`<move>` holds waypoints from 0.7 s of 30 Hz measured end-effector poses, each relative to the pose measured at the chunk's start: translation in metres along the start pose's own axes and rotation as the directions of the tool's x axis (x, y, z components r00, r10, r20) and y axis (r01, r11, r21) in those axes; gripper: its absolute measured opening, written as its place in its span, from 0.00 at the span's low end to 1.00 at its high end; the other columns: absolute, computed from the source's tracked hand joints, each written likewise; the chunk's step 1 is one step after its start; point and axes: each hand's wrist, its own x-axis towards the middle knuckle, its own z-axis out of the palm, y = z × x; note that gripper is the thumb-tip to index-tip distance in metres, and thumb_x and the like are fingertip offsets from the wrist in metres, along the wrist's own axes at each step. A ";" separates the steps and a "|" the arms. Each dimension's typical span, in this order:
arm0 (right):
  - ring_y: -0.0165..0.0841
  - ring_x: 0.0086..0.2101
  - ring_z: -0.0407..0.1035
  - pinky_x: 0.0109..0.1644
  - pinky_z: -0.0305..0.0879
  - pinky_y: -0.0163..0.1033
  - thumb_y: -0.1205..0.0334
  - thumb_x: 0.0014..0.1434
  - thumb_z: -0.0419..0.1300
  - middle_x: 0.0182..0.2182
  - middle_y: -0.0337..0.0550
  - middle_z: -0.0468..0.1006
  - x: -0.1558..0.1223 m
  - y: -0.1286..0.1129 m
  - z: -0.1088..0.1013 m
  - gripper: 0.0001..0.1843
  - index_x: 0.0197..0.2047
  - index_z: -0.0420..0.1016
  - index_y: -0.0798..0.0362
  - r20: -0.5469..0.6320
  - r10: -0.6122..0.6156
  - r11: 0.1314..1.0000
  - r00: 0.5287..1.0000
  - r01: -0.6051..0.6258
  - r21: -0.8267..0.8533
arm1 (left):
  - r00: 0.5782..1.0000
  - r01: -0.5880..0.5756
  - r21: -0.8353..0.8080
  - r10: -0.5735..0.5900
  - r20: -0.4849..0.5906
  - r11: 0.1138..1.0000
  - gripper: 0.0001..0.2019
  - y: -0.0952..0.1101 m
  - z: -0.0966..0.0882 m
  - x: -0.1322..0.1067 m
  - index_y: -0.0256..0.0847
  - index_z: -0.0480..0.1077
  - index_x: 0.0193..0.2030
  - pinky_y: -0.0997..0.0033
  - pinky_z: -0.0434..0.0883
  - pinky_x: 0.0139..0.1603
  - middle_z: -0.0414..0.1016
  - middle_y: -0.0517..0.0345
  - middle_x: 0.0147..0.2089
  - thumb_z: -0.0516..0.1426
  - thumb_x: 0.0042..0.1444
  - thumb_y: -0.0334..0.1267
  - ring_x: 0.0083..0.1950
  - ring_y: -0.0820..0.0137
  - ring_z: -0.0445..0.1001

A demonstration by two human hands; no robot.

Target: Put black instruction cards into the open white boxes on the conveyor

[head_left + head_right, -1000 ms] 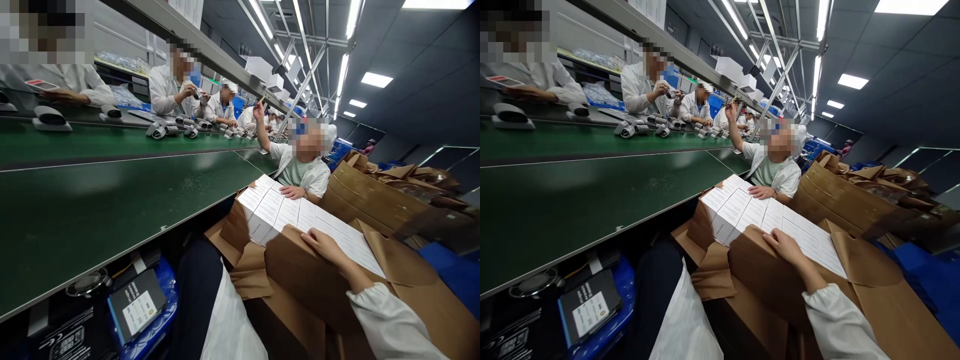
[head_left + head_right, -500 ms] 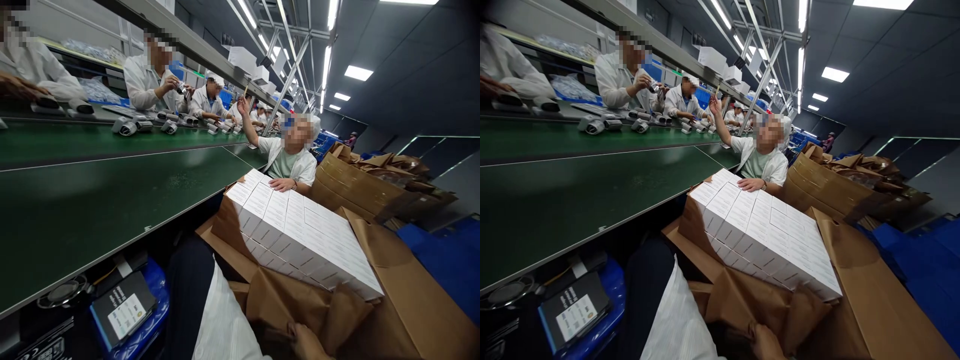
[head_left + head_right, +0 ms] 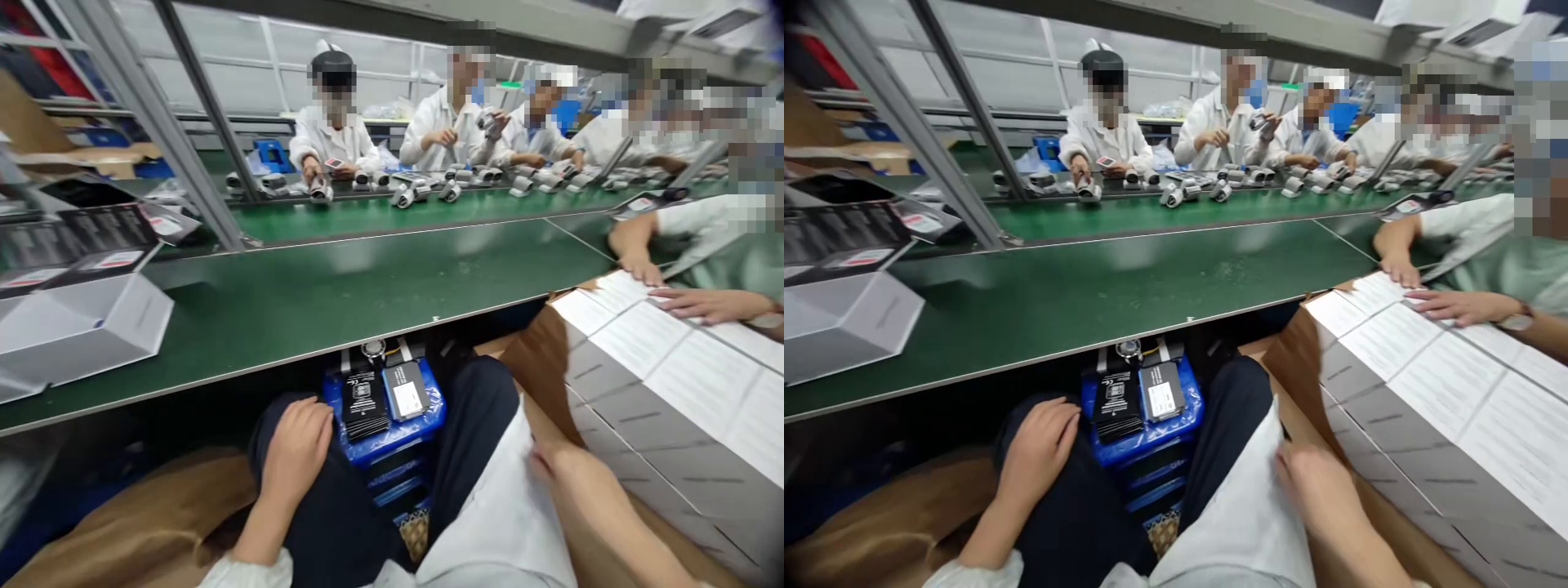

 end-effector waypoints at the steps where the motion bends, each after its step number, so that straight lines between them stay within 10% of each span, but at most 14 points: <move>1: 0.35 0.31 0.74 0.36 0.70 0.39 0.55 0.70 0.52 0.31 0.43 0.79 0.019 -0.013 -0.006 0.16 0.37 0.79 0.49 -0.062 -0.094 0.995 0.994 0.096 0.033 | 1.000 -0.028 0.004 0.028 0.000 1.000 0.11 0.006 0.000 0.002 0.36 0.75 0.43 0.58 0.71 0.57 0.80 0.50 0.44 0.51 0.65 0.32 0.50 0.62 0.76; 4: 0.38 0.40 0.75 0.47 0.71 0.43 0.61 0.70 0.52 0.40 0.47 0.80 0.074 -0.059 0.000 0.13 0.44 0.79 0.51 -0.210 -0.445 0.883 0.871 0.465 0.058 | 0.991 -0.100 0.060 0.095 0.091 0.993 0.16 0.020 0.005 0.006 0.36 0.72 0.54 0.58 0.72 0.59 0.77 0.47 0.55 0.49 0.64 0.29 0.57 0.60 0.74; 9: 0.46 0.53 0.70 0.60 0.64 0.56 0.67 0.65 0.60 0.50 0.54 0.78 0.117 -0.104 0.078 0.12 0.51 0.76 0.59 -0.123 -0.750 0.662 0.650 0.732 -0.164 | 0.939 -0.089 0.121 0.043 0.340 0.989 0.24 0.028 0.014 0.006 0.37 0.66 0.64 0.52 0.71 0.61 0.70 0.45 0.64 0.47 0.61 0.27 0.63 0.57 0.71; 14: 0.42 0.50 0.71 0.62 0.62 0.53 0.74 0.65 0.56 0.49 0.55 0.78 0.113 -0.094 0.109 0.13 0.52 0.75 0.61 -0.122 -0.830 0.556 0.544 0.790 -0.260 | 0.885 -0.061 0.087 0.014 0.465 0.994 0.24 0.030 0.015 0.007 0.39 0.71 0.59 0.48 0.69 0.63 0.74 0.49 0.61 0.48 0.58 0.23 0.61 0.57 0.73; 21: 0.33 0.31 0.69 0.55 0.65 0.45 0.77 0.67 0.52 0.28 0.42 0.74 0.115 -0.100 0.088 0.16 0.30 0.71 0.55 -0.119 -0.845 0.535 0.522 0.822 -0.195 | 0.948 -0.129 0.064 0.104 0.300 0.990 0.23 0.028 0.013 0.002 0.38 0.71 0.55 0.52 0.72 0.58 0.78 0.51 0.53 0.46 0.58 0.19 0.58 0.58 0.74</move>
